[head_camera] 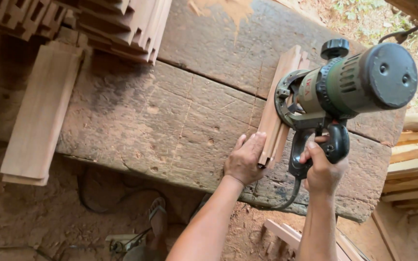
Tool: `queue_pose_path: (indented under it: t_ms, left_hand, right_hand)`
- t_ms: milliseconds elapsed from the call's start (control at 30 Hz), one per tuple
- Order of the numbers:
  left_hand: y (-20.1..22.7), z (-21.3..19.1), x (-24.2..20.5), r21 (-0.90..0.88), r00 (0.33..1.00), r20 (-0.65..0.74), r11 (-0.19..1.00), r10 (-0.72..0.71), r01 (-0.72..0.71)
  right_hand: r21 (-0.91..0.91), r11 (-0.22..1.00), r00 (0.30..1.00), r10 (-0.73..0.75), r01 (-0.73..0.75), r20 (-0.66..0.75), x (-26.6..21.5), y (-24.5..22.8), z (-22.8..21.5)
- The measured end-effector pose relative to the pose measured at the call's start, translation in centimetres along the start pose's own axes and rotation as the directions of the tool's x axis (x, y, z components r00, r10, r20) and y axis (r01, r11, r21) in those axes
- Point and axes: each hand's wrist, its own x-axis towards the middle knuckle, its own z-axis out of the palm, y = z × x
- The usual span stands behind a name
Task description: Routing grooves into wooden slats using a handheld router.
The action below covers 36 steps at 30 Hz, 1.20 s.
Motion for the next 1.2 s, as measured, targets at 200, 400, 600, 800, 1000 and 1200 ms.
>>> queue_pose_path:
  t_ms: [200, 400, 600, 800, 1000, 1200]
  left_hand:
    - [0.3, -0.2, 0.0, -0.018, 0.999, 0.029, 0.999, -0.035, 0.036]
    - [-0.2, 0.6, -0.6, -0.005, 0.997, 0.061, 0.999, -0.048, 0.048]
    - [0.7, -1.4, 0.5, -0.048, 0.996, 0.057, 0.997, -0.061, 0.064]
    - [0.9, -2.3, 0.7, -0.095, 0.99, 0.118, 0.991, -0.081, 0.092]
    - [0.6, -1.6, 0.1, -0.086, 0.983, 0.162, 0.991, -0.085, 0.099]
    - [0.7, -1.7, 0.3, -0.067, 0.986, 0.147, 0.993, -0.081, 0.092]
  right_hand:
    - [0.031, 0.999, 1.0, 0.022, -0.022, -0.006, -2.4, -0.1, -0.8]
    - [0.028, 0.999, 1.0, 0.022, -0.022, 0.013, -4.7, -0.6, -1.4]
    - [0.055, 0.986, 0.987, 0.156, -0.157, 0.028, -7.8, -3.8, -0.6]
    - [0.105, 0.951, 0.957, 0.288, -0.291, 0.038, -10.2, -5.3, -0.5]
    - [0.074, 0.959, 0.961, 0.274, -0.275, 0.027, -12.2, -5.7, -0.9]
    - [0.051, 0.963, 0.965, 0.262, -0.263, 0.02, -14.1, -5.7, -1.4]
